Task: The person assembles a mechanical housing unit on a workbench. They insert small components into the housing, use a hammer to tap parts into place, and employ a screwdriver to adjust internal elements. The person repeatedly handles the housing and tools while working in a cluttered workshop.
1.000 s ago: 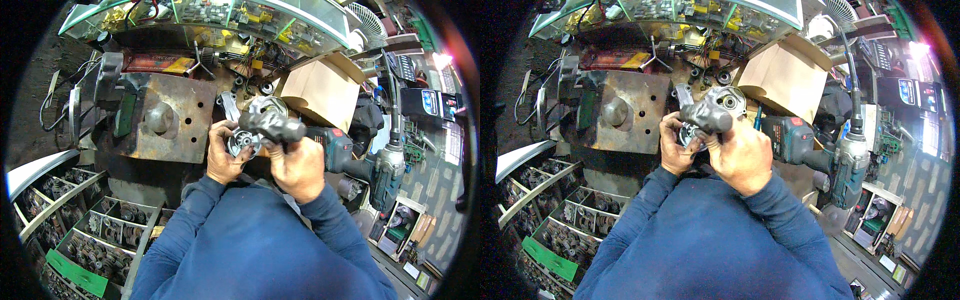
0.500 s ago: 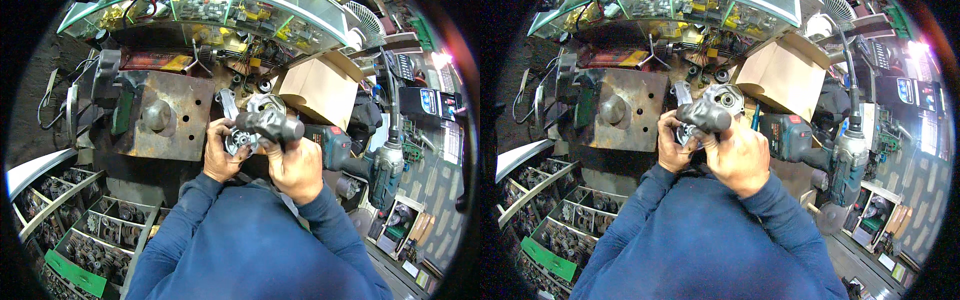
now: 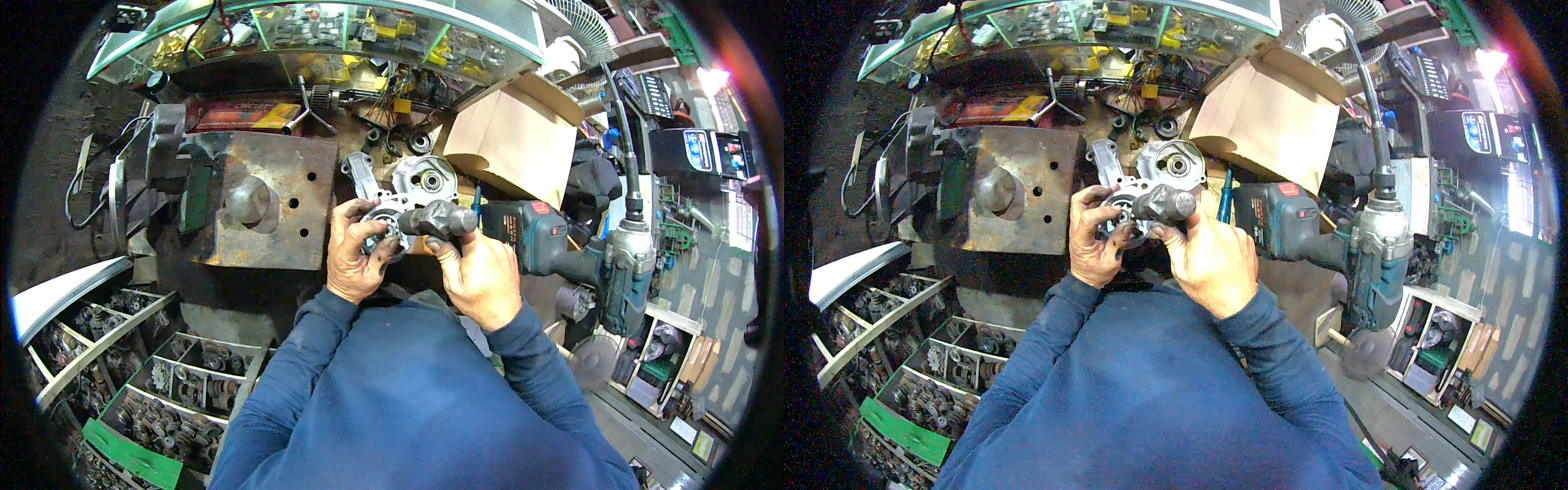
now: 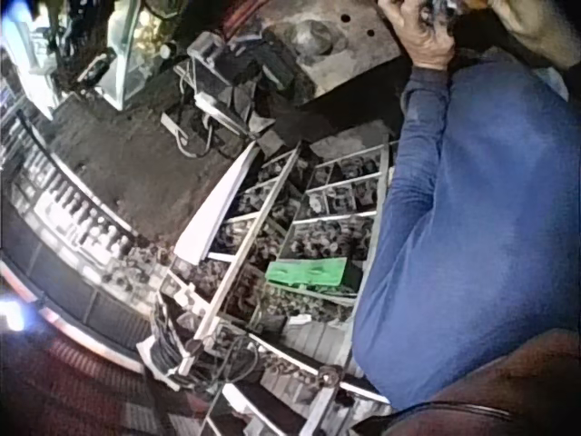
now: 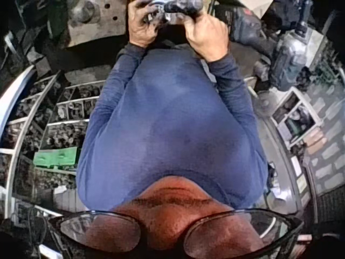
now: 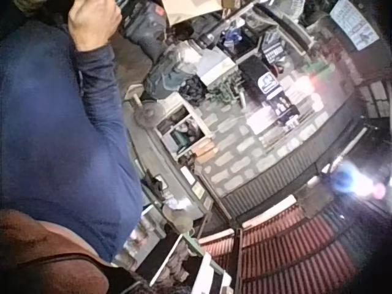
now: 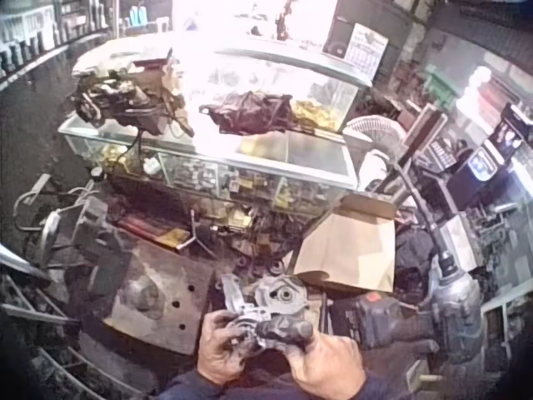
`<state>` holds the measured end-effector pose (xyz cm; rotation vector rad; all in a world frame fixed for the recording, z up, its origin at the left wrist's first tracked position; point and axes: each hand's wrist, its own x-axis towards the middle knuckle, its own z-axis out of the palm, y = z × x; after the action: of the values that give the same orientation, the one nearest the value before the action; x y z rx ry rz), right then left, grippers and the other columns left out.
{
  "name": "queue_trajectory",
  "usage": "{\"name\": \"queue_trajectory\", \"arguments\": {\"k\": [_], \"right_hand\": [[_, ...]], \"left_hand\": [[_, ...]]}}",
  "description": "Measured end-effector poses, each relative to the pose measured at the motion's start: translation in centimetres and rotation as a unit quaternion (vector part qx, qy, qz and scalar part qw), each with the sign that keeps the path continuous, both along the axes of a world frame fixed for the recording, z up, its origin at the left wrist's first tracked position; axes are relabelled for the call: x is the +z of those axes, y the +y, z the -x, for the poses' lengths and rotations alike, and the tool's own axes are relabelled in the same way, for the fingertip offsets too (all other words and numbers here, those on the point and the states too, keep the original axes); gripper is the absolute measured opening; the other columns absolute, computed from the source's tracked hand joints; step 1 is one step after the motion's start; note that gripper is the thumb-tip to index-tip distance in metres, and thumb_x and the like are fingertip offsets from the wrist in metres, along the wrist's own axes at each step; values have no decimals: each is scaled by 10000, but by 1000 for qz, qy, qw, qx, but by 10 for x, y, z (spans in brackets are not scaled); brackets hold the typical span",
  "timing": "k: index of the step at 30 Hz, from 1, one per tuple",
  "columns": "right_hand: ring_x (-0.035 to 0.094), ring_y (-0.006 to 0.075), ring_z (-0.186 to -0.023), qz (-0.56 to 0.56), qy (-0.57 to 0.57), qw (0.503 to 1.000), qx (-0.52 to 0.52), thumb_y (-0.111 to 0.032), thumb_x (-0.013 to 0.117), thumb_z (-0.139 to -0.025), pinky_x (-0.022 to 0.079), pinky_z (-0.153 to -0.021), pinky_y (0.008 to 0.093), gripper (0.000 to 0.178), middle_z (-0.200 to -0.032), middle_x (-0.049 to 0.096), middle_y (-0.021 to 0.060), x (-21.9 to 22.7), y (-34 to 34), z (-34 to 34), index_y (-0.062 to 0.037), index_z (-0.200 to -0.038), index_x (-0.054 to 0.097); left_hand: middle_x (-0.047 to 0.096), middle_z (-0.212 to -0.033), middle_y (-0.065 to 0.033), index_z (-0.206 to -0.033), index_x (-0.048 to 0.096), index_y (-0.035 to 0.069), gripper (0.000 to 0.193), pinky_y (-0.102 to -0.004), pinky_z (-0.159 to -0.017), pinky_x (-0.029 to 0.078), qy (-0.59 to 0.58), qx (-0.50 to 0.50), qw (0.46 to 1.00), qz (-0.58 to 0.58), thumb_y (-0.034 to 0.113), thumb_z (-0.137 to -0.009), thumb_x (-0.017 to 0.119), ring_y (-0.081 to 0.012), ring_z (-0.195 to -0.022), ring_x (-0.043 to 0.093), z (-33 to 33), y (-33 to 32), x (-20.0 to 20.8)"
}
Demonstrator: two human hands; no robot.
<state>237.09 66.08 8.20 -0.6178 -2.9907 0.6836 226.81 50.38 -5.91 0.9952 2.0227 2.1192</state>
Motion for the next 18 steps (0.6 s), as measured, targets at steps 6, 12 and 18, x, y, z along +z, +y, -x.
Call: {"name": "queue_trajectory", "arguments": {"k": [6,12,18], "right_hand": [[714,417,-696,31,51,998,-5,-437,667,-1004,567,-607,521,356,-775,721,162,-11,1,-8,-96,-1108,658],[715,386,-676,28,30,999,1,-450,690,-986,571,-596,487,358,-750,706,153,-5,2,-12,-96,-1006,643],[703,369,-641,38,104,994,13,-415,735,-947,562,-559,459,339,-743,693,131,-3,-1,-16,-97,-995,626]], "left_hand": [[537,-1343,-232,-1217,637,107,313,-455,-1007,539,70,-18,997,13,206,-959,785,-390,-1215,624,4,-5,-4],[538,-1385,-242,-1249,616,97,295,-459,-1016,525,86,-31,995,46,121,-978,731,-401,-1226,616,5,-8,-2],[549,-1395,-247,-1245,613,96,256,-447,-1028,516,72,-38,995,49,79,-997,675,-401,-1254,607,6,-11,-3]]}}
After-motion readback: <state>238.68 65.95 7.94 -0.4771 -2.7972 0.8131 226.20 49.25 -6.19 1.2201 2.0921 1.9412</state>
